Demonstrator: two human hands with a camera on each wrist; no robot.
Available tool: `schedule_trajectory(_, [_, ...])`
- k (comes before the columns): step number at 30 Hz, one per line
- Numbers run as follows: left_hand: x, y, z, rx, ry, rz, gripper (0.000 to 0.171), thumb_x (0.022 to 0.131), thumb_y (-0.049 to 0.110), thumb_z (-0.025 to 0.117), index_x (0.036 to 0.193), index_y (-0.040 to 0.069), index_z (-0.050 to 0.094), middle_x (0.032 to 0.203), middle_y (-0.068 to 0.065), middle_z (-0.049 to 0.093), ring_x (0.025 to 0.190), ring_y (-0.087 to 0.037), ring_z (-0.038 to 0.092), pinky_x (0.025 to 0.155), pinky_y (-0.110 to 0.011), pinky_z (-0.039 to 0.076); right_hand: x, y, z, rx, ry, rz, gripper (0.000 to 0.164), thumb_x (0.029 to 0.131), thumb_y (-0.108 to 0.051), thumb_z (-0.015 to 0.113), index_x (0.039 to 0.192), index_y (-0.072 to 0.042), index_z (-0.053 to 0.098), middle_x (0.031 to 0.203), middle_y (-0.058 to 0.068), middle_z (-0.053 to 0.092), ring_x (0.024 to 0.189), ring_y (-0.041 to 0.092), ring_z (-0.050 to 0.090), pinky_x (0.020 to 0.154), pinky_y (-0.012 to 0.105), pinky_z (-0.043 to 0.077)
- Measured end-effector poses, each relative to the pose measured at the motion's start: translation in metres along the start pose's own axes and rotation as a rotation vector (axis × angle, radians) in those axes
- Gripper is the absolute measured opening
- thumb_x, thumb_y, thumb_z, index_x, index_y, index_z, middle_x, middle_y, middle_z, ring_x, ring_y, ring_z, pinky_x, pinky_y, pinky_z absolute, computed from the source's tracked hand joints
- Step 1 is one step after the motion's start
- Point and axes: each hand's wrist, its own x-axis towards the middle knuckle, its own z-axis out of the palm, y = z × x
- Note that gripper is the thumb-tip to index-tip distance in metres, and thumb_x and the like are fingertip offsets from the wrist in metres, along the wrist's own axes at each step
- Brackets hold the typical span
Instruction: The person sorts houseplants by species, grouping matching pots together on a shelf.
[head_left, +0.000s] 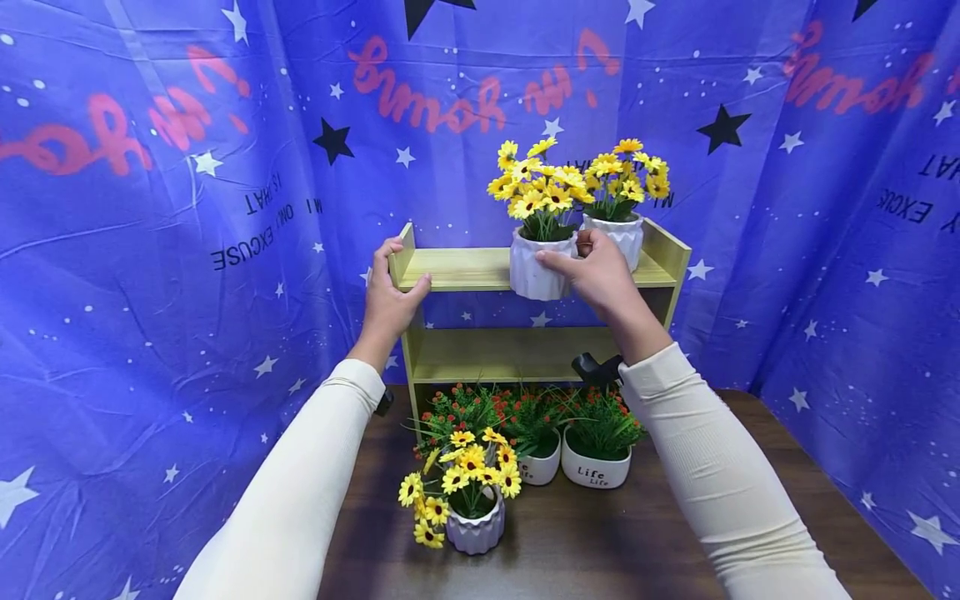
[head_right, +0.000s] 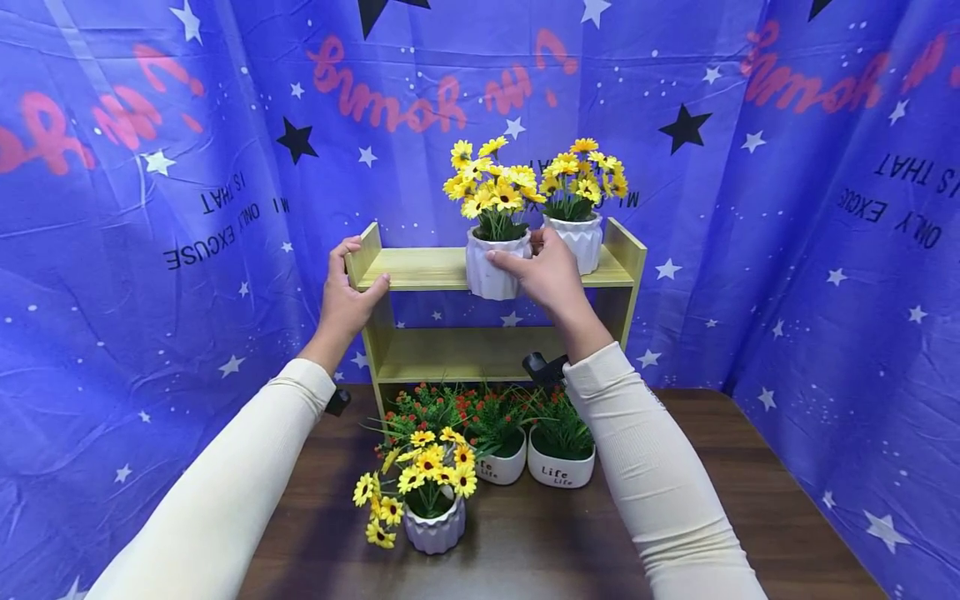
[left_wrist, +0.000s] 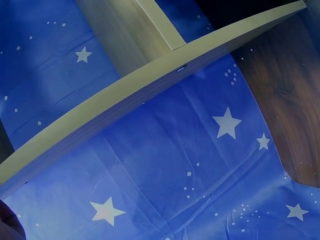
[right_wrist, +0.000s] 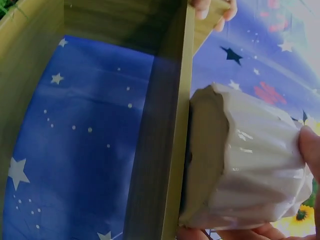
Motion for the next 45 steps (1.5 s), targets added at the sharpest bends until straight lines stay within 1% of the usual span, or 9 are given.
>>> schedule_trajectory(4, [0.0,-0.001,0.0,-0.001,-0.008,-0.003,0.055,0.081,0.01,0.075,0.127,0.007,0.045,0.148,-0.002,0.047,0.125,-0.029,0.042,0.105,-0.039,0.033,0.008,-0.003,0.001,-0.055,-0.02,0.004,0.079,0.085,-0.037,0.078,0.139,0.005,0.039,0.134,0.022,0.047,0.117,0.033,0.048,0.094,0.045,0.045])
schedule_trajectory(7, [0.0,-0.002,0.0,-0.005,-0.002,-0.001,0.055,0.081,0.009,0.075,0.127,0.006,0.045,0.148,-0.002,0.047,0.124,-0.029,0.043,0.104,-0.039,0.033,0.013,-0.005,0.003,-0.075,-0.035,0.003,0.074,0.085,-0.036,0.078,0.134,0.005,0.041,0.122,0.019,0.049,0.105,0.029,0.049,0.084,0.041,0.046])
schedule_trajectory(10, [0.0,-0.001,-0.001,-0.006,0.011,0.003,0.055,0.081,0.008,0.076,0.127,0.006,0.045,0.147,-0.001,0.047,0.124,-0.028,0.043,0.104,-0.038,0.034,0.018,-0.007,0.004,-0.077,-0.055,0.006,0.073,0.086,-0.035,0.078,0.134,0.005,0.04,0.118,0.019,0.049,0.101,0.028,0.05,0.08,0.038,0.047])
schedule_trajectory(18, [-0.002,0.0,-0.002,-0.006,-0.008,-0.012,0.056,0.081,0.008,0.076,0.127,0.007,0.045,0.147,-0.002,0.047,0.126,-0.028,0.043,0.105,-0.039,0.035,0.026,-0.007,0.004,-0.091,-0.111,0.07,0.082,0.086,-0.037,0.076,0.141,0.005,0.033,0.127,0.022,0.045,0.106,0.03,0.051,0.083,0.04,0.051])
schedule_trajectory(22, [-0.002,0.0,0.0,-0.005,-0.007,-0.016,0.056,0.081,0.009,0.076,0.128,0.008,0.045,0.148,-0.002,0.047,0.125,-0.027,0.043,0.104,-0.039,0.036,0.03,-0.008,0.003,-0.084,-0.123,0.094,0.081,0.086,-0.037,0.077,0.14,0.004,0.033,0.129,0.021,0.044,0.107,0.031,0.051,0.085,0.042,0.052])
schedule_trajectory(28, [0.0,-0.001,0.001,-0.015,0.001,0.005,0.056,0.081,0.008,0.076,0.127,0.007,0.045,0.147,-0.003,0.048,0.125,-0.027,0.044,0.104,-0.038,0.036,0.036,-0.012,0.003,-0.021,-0.152,0.145,0.079,0.085,-0.032,0.078,0.139,0.002,0.031,0.13,0.02,0.041,0.11,0.031,0.051,0.088,0.043,0.052])
schedule_trajectory(34, [0.001,-0.002,-0.001,-0.01,0.01,0.017,0.054,0.08,0.007,0.076,0.125,0.007,0.045,0.146,-0.005,0.048,0.126,-0.028,0.044,0.105,-0.038,0.035,0.038,-0.015,0.002,-0.012,-0.197,0.199,0.083,0.085,-0.033,0.078,0.141,-0.001,0.026,0.133,0.019,0.039,0.112,0.031,0.053,0.089,0.042,0.052])
schedule_trajectory(41, [0.001,-0.001,-0.001,-0.005,-0.006,-0.01,0.055,0.082,0.009,0.076,0.127,0.008,0.045,0.147,-0.002,0.046,0.127,-0.026,0.043,0.105,-0.037,0.036,0.039,-0.014,0.0,-0.006,-0.2,0.2,0.087,0.085,-0.034,0.078,0.144,-0.001,0.024,0.138,0.02,0.036,0.116,0.032,0.051,0.092,0.043,0.051])
schedule_trajectory(45, [-0.001,0.0,-0.001,-0.019,-0.005,-0.006,0.056,0.082,0.007,0.076,0.128,0.007,0.045,0.148,-0.003,0.046,0.128,-0.026,0.044,0.106,-0.036,0.035,0.038,-0.012,0.001,0.017,-0.194,0.191,0.083,0.085,-0.033,0.078,0.142,-0.001,0.025,0.136,0.02,0.037,0.114,0.032,0.053,0.09,0.041,0.052])
